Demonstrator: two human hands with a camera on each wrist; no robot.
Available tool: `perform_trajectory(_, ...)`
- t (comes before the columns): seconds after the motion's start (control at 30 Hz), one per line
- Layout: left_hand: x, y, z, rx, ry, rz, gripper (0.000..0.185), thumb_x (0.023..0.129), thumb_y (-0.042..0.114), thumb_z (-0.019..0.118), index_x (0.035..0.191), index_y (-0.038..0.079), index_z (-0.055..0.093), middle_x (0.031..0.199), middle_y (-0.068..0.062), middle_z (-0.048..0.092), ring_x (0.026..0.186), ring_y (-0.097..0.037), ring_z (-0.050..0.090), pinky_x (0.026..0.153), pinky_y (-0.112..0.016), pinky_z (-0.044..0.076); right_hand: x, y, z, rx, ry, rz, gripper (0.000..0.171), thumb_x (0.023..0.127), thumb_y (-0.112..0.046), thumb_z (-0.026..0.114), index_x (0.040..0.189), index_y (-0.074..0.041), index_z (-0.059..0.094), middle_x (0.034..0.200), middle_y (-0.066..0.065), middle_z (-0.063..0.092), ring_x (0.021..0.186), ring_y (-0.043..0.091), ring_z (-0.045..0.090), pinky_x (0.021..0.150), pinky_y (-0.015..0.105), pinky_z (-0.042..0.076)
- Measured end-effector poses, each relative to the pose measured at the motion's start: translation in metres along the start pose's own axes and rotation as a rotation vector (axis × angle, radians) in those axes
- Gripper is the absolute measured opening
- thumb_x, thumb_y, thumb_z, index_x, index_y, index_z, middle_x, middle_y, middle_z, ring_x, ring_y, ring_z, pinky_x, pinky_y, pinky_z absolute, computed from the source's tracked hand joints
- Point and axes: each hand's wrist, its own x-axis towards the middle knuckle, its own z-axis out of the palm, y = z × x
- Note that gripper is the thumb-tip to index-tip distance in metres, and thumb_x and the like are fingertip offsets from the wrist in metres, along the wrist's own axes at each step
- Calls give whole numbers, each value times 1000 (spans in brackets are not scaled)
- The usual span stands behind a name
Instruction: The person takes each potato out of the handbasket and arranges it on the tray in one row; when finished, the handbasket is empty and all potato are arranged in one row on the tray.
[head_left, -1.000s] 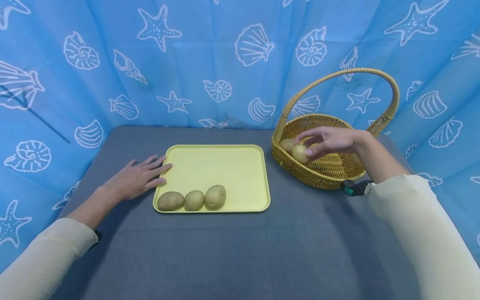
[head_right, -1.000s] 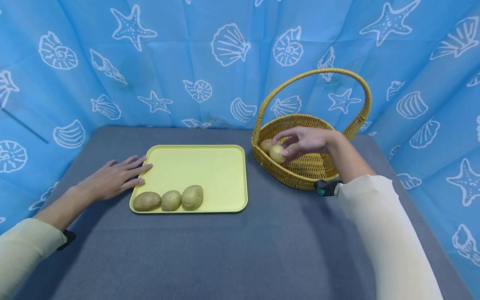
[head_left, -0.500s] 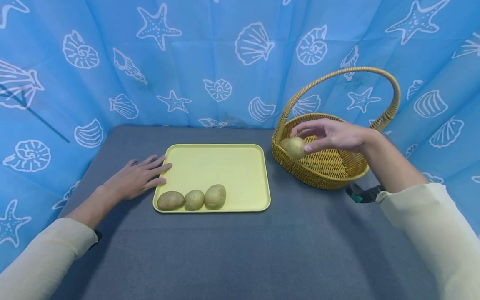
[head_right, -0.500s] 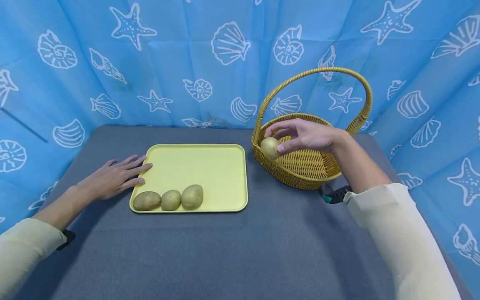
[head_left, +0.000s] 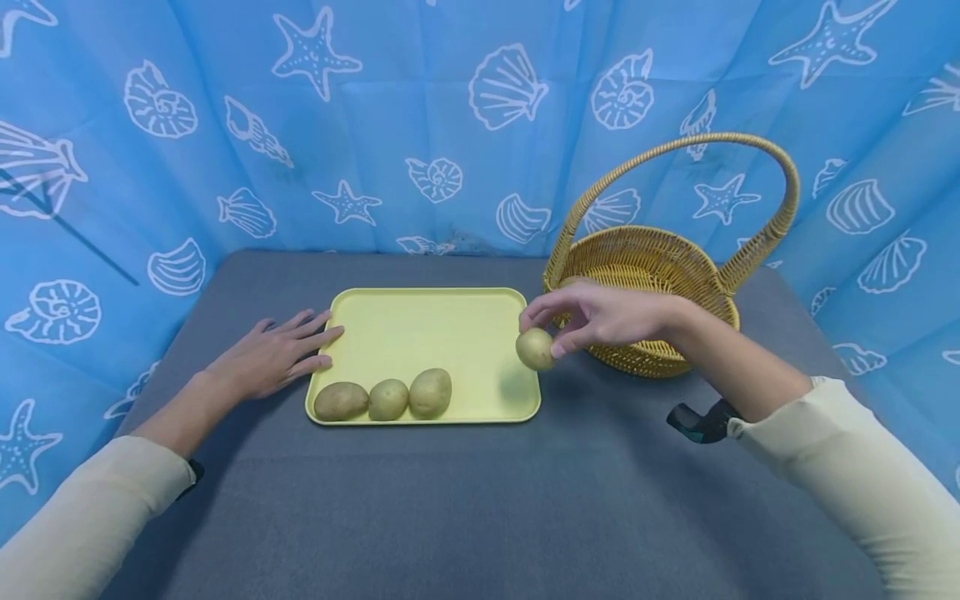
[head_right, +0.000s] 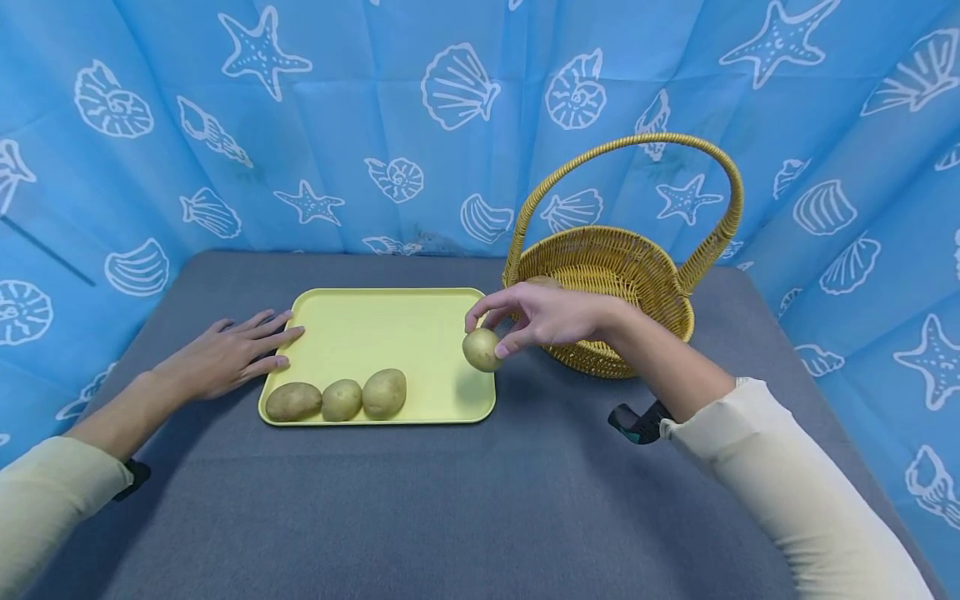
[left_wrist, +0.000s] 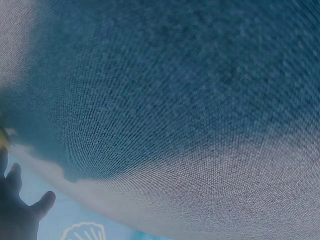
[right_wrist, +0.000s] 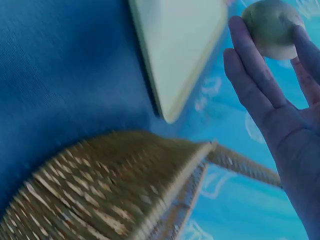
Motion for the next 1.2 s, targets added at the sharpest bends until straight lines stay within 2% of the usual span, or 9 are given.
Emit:
perform_trajectory(0.13,0,0,0,3,3,2,61,107,48,39,158,16,33,162,-16,25,147,-43,23,104,-75,24,15,7,16,18,-16,-6,44,92,-10,72,134,-5,58,135,8,57,130,25,51,97,43,50)
perform_trajectory(0.27,1,-1,1,9,10,5,60,107,48,39,158,16,33,163,-15,25,147,-43,24,104,-75,24,29,14,30,46,-62,-33,39,92,-5,71,129,-2,58,129,10,60,114,24,62,84,36,54)
perform_trajectory(0.37,1,-2,1,15,14,5,60,107,48,38,158,17,32,163,-15,25,147,-42,24,104,-75,24,38,18,38,60,-88,-62,35,92,-3,69,125,-3,59,125,11,60,111,26,63,84,36,54)
perform_trajectory(0.43,1,-2,2,18,14,5,60,107,48,38,158,17,33,163,-15,25,147,-42,24,104,-75,25,43,19,44,64,-94,-70,34,92,-3,69,124,-2,59,126,10,59,119,28,58,88,37,54)
perform_trajectory(0.67,1,-1,2,5,12,3,60,107,48,38,158,17,32,163,-14,24,147,-42,23,104,-75,24,58,21,57,80,-105,-25,33,91,-3,71,122,-5,60,128,8,58,121,27,55,94,37,53)
perform_trajectory(0.8,0,-1,2,2,10,1,60,107,48,38,158,17,32,163,-14,24,147,-42,23,105,-75,24,65,23,64,65,-117,6,33,92,-5,70,124,-5,61,126,8,60,118,24,57,93,34,53)
perform_trajectory(0.97,0,0,1,1,5,0,60,107,48,38,158,17,32,163,-15,24,147,-42,23,104,-75,24,69,26,70,31,-98,52,41,93,-7,69,134,-5,60,115,8,68,108,20,63,90,31,52)
perform_trajectory(1.1,0,-1,1,10,10,1,60,107,48,38,158,17,32,163,-14,24,147,-42,23,104,-74,25,71,24,72,9,-85,47,44,93,-5,69,136,0,58,108,10,71,101,21,68,89,30,52)
perform_trajectory(1.2,0,-1,1,13,11,3,60,107,48,38,158,17,32,163,-14,24,147,-42,23,104,-74,25,72,22,73,-1,-79,47,43,92,-4,69,134,1,58,108,11,70,102,21,67,92,32,52)
